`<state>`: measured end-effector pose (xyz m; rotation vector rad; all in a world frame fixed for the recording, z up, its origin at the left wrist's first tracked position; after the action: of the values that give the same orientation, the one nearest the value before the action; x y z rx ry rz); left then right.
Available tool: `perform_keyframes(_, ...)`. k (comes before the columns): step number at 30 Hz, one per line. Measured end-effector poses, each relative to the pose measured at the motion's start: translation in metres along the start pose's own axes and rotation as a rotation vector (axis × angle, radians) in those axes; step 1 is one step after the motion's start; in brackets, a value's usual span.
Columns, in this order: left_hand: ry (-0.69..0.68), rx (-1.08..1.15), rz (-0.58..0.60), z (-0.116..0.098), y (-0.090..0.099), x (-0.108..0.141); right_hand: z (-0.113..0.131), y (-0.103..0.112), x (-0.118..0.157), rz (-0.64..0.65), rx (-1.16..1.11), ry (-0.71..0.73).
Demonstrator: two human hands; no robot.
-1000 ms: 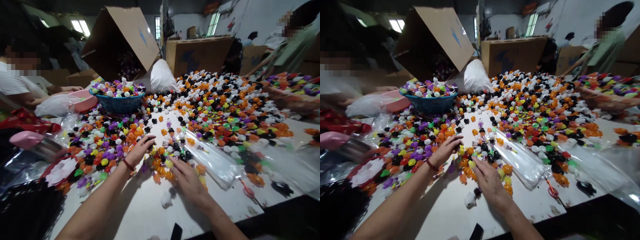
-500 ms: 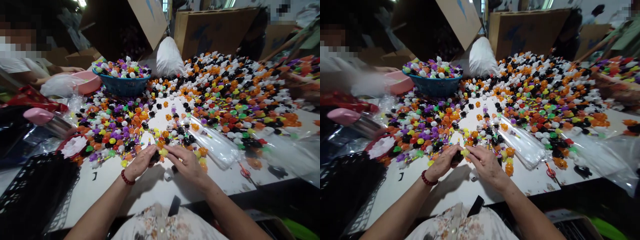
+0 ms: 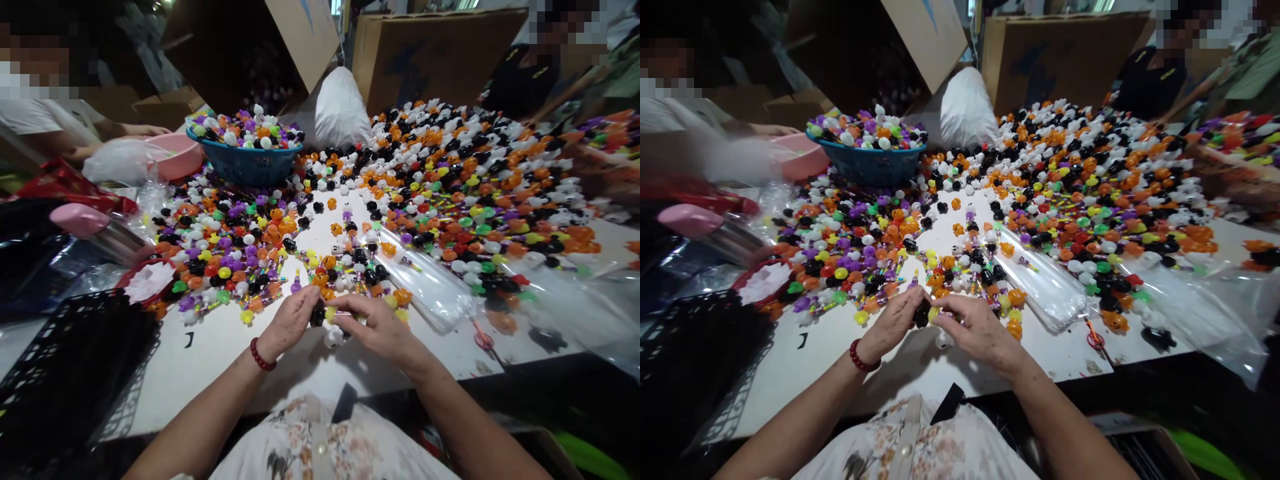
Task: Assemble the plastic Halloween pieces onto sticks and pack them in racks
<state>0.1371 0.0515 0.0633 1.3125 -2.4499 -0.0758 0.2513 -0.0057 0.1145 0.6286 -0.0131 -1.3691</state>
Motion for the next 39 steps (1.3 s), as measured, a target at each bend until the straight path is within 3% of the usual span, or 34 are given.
perform_keyframes(6, 0.044, 0.009, -0.109, 0.010, -0.008, 0.007, -0.011, -0.022, 0.009, -0.039, -0.024, -0.057)
perform_keyframes(10, 0.079, 0.018, -0.065, 0.019, -0.018, 0.007, -0.019, -0.034, 0.012, 0.010, -0.054, -0.055)
perform_keyframes(13, 0.062, -0.088, -0.075, 0.016, -0.008, -0.005, -0.033, -0.006, 0.013, -0.039, 0.014, -0.072)
perform_keyframes(17, 0.029, -0.453, -0.353, 0.007, 0.044, -0.043, -0.038, 0.064, 0.012, -0.280, 0.485, 0.003)
perform_keyframes(19, -0.049, -0.663, -0.427, 0.000, 0.060, -0.069, -0.036, 0.074, 0.007, -0.300, 0.681, 0.053)
perform_keyframes(22, -0.256, -0.885, -0.302, -0.005, 0.052, -0.108, -0.035, 0.052, -0.011, -0.175, 0.688, 0.104)
perform_keyframes(25, -0.302, -0.910, -0.129, 0.006, 0.040, -0.139, -0.026, 0.018, -0.031, -0.060, 0.667, 0.154)
perform_keyframes(29, -0.266, -0.831, -0.115, 0.009, 0.046, -0.155, -0.023, -0.005, -0.049, -0.025, 0.561, 0.160)
perform_keyframes(33, -0.248, -0.659, -0.204, -0.011, 0.052, -0.132, -0.041, 0.001, -0.056, -0.135, 0.419, 0.044)
perform_keyframes(35, -0.195, -0.379, -0.099, -0.020, 0.040, -0.113, -0.053, 0.003, -0.058, -0.163, 0.342, -0.042)
perform_keyframes(39, 0.017, 0.298, 0.257, -0.032, -0.006, -0.077, -0.063, 0.006, -0.058, -0.178, 0.292, -0.069)
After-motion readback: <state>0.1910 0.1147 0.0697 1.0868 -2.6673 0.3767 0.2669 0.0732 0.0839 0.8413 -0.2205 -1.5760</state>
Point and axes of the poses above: each hand's wrist, its own x-axis away from the middle knuckle, its own y-axis out of the back of the hand, z = x × y, the point moved 10 cm from there along -x, towards the middle knuckle, and after that the axes turned 12 degrees about y, right-handed, at the moved point
